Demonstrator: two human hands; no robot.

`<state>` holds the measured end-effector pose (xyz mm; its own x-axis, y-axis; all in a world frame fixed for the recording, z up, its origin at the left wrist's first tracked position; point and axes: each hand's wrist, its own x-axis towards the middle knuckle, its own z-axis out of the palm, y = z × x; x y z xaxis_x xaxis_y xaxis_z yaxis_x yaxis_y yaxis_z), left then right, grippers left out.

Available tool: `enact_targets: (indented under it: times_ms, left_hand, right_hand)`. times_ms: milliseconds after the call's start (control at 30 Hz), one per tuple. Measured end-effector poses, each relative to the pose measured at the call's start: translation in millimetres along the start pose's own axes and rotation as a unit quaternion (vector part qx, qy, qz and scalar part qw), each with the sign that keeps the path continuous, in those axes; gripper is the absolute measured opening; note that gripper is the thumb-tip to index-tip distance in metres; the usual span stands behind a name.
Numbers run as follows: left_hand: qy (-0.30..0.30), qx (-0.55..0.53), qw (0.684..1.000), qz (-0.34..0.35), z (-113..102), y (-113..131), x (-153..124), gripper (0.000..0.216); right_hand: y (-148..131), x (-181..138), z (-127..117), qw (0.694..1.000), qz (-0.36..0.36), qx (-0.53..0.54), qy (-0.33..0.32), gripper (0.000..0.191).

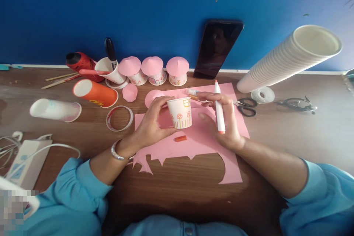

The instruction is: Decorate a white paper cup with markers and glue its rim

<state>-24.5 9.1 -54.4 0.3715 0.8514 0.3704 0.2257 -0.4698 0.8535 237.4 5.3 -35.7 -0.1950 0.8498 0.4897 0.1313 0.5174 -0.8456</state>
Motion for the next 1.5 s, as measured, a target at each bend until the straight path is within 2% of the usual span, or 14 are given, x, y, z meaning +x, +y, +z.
enact_targets:
  times_ms: [200, 267, 467, 633, 733, 833, 933, 1033, 1100, 1200, 1367, 1500]
  left_hand:
    - [0.004, -0.08, 0.997, -0.018, 3.5, 1.1, 0.7, 0.094]
    - [0.009, -0.086, 0.996, -0.024, 4.2, 1.3, -0.2, 0.094]
    - [0.009, -0.084, 0.996, -0.034, 4.3, 0.0, -2.5, 0.094]
    - [0.009, -0.119, 0.993, -0.014, 4.2, -1.8, 0.0, 0.091]
    - [0.005, -0.127, 0.992, 0.011, 3.3, -3.0, 1.0, 0.093]
    - [-0.001, -0.131, 0.991, 0.017, 1.2, -3.3, 0.6, 0.094]
    - [-0.016, -0.143, 0.989, -0.018, -0.6, -2.0, 0.9, 0.093]
    - [-0.038, -0.157, 0.987, -0.022, -0.6, -0.2, 2.9, 0.093]
    - [-0.054, -0.15, 0.987, -0.014, 0.4, 0.7, 4.2, 0.094]
    - [-0.06, -0.104, 0.993, -0.004, 1.7, 1.6, 4.3, 0.099]
    - [-0.001, 0.029, 0.999, 0.044, -1.6, 3.2, 1.9, 0.124]
    - [-0.006, 0.123, 0.99, 0.068, -4.3, 5.5, 2.1, 0.106]
  right_hand:
    - [3.2, -0.3, 2.6, 0.995, 0.072, 0.059, 0.044, 0.018]
    - [1.7, 0.6, 1.3, 0.994, 0.08, 0.065, 0.037, 0.017]
    - [1.0, 5.4, -6.5, 0.995, 0.075, 0.048, 0.034, 0.032]
    - [3.2, 13.3, -10.2, 0.98, 0.131, 0.116, 0.09, 0.017]
    - [-5.5, 16.6, -12.6, 0.981, 0.112, 0.121, 0.104, 0.008]
    - [-16.6, 13.6, -15.0, 0.993, 0.081, 0.073, 0.041, 0.02]
    - [-22.3, 5.8, -15.4, 0.997, 0.047, 0.016, -0.053, 0.05]
    - [-21.6, -1.1, -11.7, 0.994, 0.007, -0.019, -0.108, 0.078]
    - [-19.0, -3.5, -7.1, 0.993, -0.006, -0.022, -0.115, 0.079]
    - [-13.6, -4.3, 0.0, 0.995, -0.018, -0.026, -0.094, 0.07]
    - [-6.9, -1.2, 3.4, 0.983, -0.087, -0.127, -0.096, 0.063]
    - [-5.1, 0.4, 0.5, 0.971, -0.114, -0.175, -0.119, 0.068]
